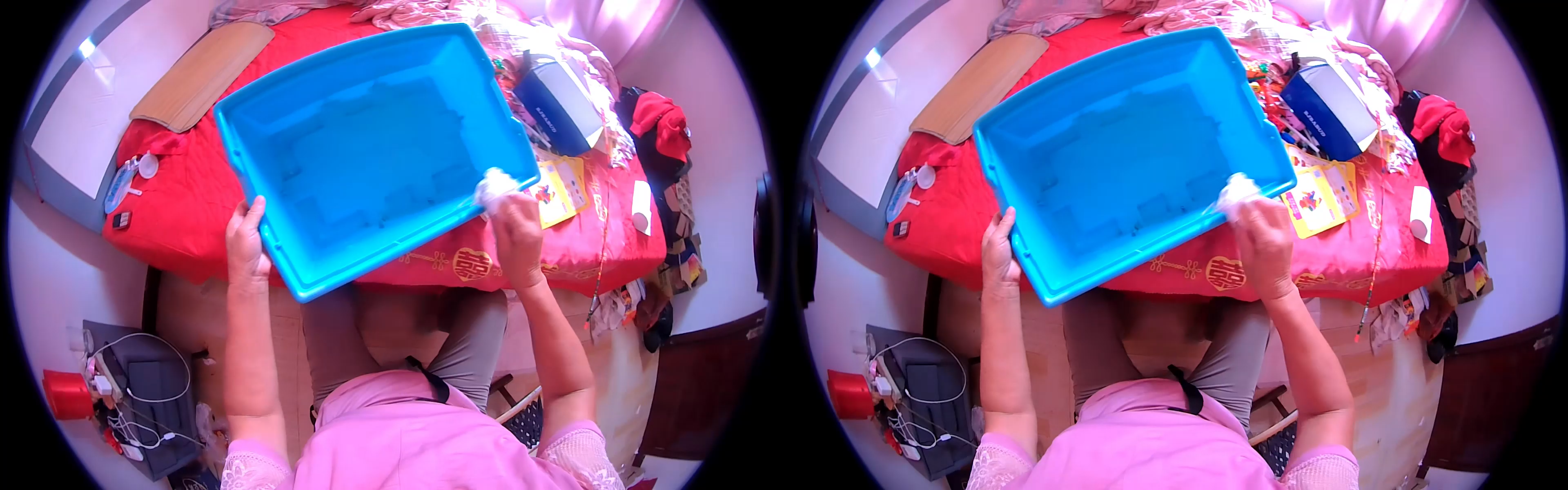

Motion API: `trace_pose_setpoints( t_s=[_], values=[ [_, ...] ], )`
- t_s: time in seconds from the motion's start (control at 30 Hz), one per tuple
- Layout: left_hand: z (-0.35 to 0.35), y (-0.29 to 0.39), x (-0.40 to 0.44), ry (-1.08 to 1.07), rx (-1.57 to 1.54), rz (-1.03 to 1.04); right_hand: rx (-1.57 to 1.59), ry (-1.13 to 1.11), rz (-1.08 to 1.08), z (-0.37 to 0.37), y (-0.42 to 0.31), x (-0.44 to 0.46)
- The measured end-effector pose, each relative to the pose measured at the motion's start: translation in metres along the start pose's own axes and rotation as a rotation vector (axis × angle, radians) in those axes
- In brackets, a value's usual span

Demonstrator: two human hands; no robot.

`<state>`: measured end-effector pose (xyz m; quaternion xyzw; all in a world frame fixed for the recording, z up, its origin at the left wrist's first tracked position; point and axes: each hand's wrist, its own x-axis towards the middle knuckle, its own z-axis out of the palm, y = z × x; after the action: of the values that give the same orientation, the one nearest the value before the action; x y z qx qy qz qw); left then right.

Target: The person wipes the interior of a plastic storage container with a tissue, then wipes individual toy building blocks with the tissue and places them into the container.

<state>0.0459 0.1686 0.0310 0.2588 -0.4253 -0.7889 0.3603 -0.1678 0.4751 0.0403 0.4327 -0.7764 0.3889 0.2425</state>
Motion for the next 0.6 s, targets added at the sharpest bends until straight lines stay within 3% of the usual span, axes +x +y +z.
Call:
trace_pose_setpoints(
  t_s=[0.03,0.1,0.13,0.23,0.4,0.6],
  values=[
    [-0.001,0.001,0.000,0.001,-0.012,-0.018,0.057,0.087,0.072,-0.002,0.008,-0.001],
    [-0.004,0.003,-0.004,-0.020,-0.038,-0.044,0.707,0.247,0.595,-0.001,0.010,-0.002],
    [-0.003,0.004,-0.007,-0.031,-0.048,-0.059,0.895,0.317,0.742,-0.001,0.009,0.001],
    [0.002,-0.002,-0.025,-0.074,-0.142,-0.118,0.990,0.384,0.833,0.006,-0.005,0.007],
    [0.008,-0.028,-0.051,-0.082,-0.318,-0.172,1.033,0.404,0.785,0.030,-0.025,0.009],
    [0.034,-0.062,-0.093,-0.053,-0.295,-0.097,1.148,0.377,0.854,0.037,-0.045,-0.001]
  ],
)
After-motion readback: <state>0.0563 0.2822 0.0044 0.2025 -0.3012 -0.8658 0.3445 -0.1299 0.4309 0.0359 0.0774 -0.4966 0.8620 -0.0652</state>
